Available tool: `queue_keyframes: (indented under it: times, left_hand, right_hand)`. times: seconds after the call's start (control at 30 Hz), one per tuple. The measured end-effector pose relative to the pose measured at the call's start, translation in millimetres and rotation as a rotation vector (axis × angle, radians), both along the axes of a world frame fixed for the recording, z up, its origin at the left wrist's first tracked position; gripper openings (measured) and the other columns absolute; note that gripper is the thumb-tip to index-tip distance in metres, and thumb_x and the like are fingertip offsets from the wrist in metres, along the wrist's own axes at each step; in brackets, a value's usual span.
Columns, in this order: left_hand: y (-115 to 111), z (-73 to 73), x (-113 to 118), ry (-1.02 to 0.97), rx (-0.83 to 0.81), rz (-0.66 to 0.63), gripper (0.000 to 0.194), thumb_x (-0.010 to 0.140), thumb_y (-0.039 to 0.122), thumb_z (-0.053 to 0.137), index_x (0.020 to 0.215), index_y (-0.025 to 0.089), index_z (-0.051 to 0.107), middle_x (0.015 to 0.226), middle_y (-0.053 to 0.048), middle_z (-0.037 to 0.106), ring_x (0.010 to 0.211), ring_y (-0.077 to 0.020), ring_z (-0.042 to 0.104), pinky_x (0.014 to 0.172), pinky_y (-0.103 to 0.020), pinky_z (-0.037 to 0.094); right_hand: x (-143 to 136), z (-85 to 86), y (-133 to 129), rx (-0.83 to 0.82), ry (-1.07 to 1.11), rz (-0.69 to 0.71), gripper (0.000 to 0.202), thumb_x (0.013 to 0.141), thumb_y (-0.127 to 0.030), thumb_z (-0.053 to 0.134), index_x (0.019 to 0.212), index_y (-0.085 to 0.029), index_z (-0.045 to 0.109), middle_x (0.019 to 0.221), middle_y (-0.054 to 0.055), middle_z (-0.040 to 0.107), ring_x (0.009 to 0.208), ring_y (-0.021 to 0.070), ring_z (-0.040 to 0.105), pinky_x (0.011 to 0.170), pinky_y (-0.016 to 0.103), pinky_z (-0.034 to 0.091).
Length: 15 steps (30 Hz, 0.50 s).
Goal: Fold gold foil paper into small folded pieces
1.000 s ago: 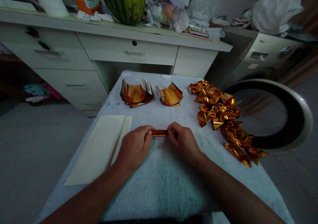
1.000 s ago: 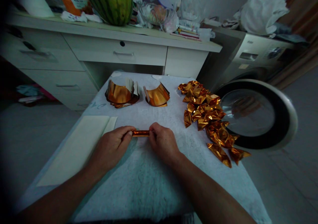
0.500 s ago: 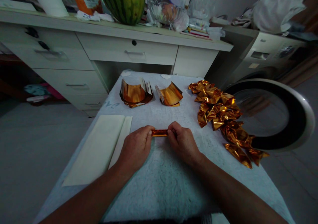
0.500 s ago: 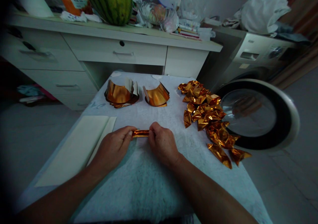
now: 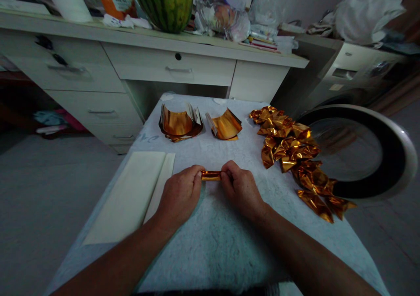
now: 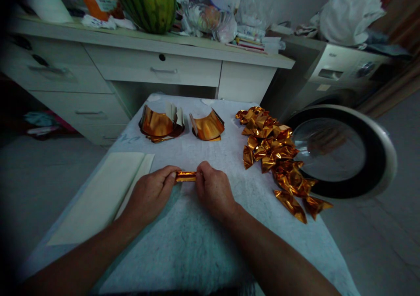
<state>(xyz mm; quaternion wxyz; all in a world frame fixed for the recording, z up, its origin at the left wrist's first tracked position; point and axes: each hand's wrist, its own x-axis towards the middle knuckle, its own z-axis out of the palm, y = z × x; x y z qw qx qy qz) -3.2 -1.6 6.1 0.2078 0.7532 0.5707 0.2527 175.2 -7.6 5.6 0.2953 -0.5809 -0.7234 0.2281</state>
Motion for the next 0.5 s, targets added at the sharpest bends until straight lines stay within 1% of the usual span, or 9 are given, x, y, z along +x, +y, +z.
queue_keyframes:
  times: [0.3, 0.5]
  left_hand:
    - [1.6, -3.3, 0.6, 0.002, 0.03, -0.012, 0.031, 0.096, 0.024, 0.037, 0.101, 0.019, 0.067, 0.092, -0.004, 0.074, 0.084, -0.0214, 0.069, 0.074, -0.033, 0.049]
    - [0.7, -3.9, 0.2, 0.05, 0.052, -0.01, 0.03, 0.096, 0.022, 0.038, 0.102, 0.02, 0.067, 0.092, -0.004, 0.075, 0.083, -0.0207, 0.07, 0.072, -0.031, 0.049]
  right_hand:
    - [-1.0, -0.1, 0.9, -0.006, -0.024, 0.003, 0.014, 0.093, -0.024, 0.042, 0.084, -0.02, 0.052, 0.06, -0.002, 0.055, 0.052, 0.0128, 0.051, 0.053, 0.022, 0.031]
    - [-0.3, 0.5, 0.2, -0.003, -0.062, 0.009, 0.015, 0.093, -0.024, 0.042, 0.085, -0.02, 0.053, 0.061, -0.001, 0.057, 0.053, 0.0135, 0.053, 0.054, 0.023, 0.032]
